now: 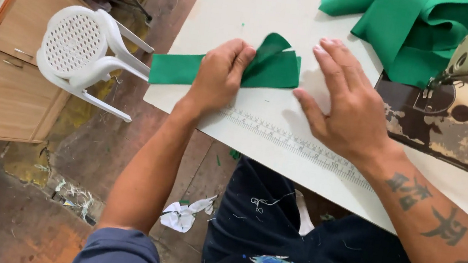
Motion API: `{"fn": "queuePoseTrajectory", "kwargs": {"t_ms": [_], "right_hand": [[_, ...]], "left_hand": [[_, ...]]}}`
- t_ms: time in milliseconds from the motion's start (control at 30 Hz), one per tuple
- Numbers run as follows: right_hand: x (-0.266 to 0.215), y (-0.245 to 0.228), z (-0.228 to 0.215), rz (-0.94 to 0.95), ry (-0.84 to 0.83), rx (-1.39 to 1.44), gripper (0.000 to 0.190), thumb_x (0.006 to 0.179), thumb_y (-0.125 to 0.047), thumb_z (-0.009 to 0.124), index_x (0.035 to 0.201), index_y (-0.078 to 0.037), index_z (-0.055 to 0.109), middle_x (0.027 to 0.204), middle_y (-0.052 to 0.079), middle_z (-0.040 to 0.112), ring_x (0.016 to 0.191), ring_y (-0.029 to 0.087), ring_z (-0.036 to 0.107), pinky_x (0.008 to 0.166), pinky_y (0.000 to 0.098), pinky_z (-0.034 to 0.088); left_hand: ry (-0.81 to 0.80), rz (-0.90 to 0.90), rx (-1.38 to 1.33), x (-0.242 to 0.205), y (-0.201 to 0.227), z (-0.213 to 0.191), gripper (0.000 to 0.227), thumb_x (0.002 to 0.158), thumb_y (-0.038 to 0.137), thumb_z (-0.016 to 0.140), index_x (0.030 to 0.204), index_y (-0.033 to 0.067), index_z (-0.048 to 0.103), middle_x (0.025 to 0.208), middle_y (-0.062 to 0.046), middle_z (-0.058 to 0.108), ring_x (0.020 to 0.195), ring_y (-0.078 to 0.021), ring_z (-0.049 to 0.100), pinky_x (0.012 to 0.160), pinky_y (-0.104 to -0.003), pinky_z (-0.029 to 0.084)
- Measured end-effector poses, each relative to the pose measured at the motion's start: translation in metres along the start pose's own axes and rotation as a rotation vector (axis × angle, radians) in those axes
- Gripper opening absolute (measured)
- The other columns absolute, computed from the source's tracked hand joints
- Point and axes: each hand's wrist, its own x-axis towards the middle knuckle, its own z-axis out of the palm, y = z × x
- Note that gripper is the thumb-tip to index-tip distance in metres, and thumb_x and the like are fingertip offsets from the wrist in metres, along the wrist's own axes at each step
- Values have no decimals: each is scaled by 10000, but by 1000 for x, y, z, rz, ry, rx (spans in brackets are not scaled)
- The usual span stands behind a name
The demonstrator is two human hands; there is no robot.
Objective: Folding and sewing green fabric strips using an industrial sewing machine
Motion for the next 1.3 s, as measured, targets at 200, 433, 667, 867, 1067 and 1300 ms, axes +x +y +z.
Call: {"fn": "queuePoseTrajectory", "kwargs": {"t_ms": [200,433,667,867,1067,1300], "right_hand": [[0,-13,27,-62,-315,-132,1017,1059,-825,350,1758,-95,239,1818,164,275,1683,375,248,1390,569,70],[-2,-12,34,-35,-438,-223,1144,982,-971,271,1754,-126,286,1814,145,260,1676,398,154,1335,626,-28],[-74,-14,-110,409,-104,72,622,1025,29,695,1620,79,520,1581,315,616,1392,463,619,1209,511,448],[-222,-27,-153,704,136,-400,277,1338,6,838,1547,188,822,1142,238,721,942,334,648,939,454,540],[-192,-50,-117,796,164,-384,451,1152,-380,801,1450,-48,732,1093,60,734,1027,278,638,1034,519,387],[-169,-53,-99,918,132,-493,887,1020,-671,757,1603,-55,496,1096,32,579,1022,321,573,929,503,301]], "left_hand": [[-22,-1,-53,2,2,-7,373,1191,331,469,868,145,494,770,18,481,730,-164,454,696,-381,400],[685,244,-109,11,21,-91,309,1213,306,398,1024,93,519,887,-1,429,816,-136,414,719,-328,376],[88,762,88,-37,135,54,135,1121,98,670,1035,-5,651,940,-175,600,822,-344,568,749,-471,494],[-296,755,209,-46,149,107,293,1117,197,688,1368,46,664,1177,-158,594,936,-338,554,832,-468,475],[-390,811,126,-4,183,123,597,936,-283,603,1450,19,617,1229,-191,671,1040,-301,639,826,-383,640],[-629,1087,269,39,178,159,106,1008,155,754,1113,146,750,1087,-110,589,996,-335,638,693,-491,599]]}}
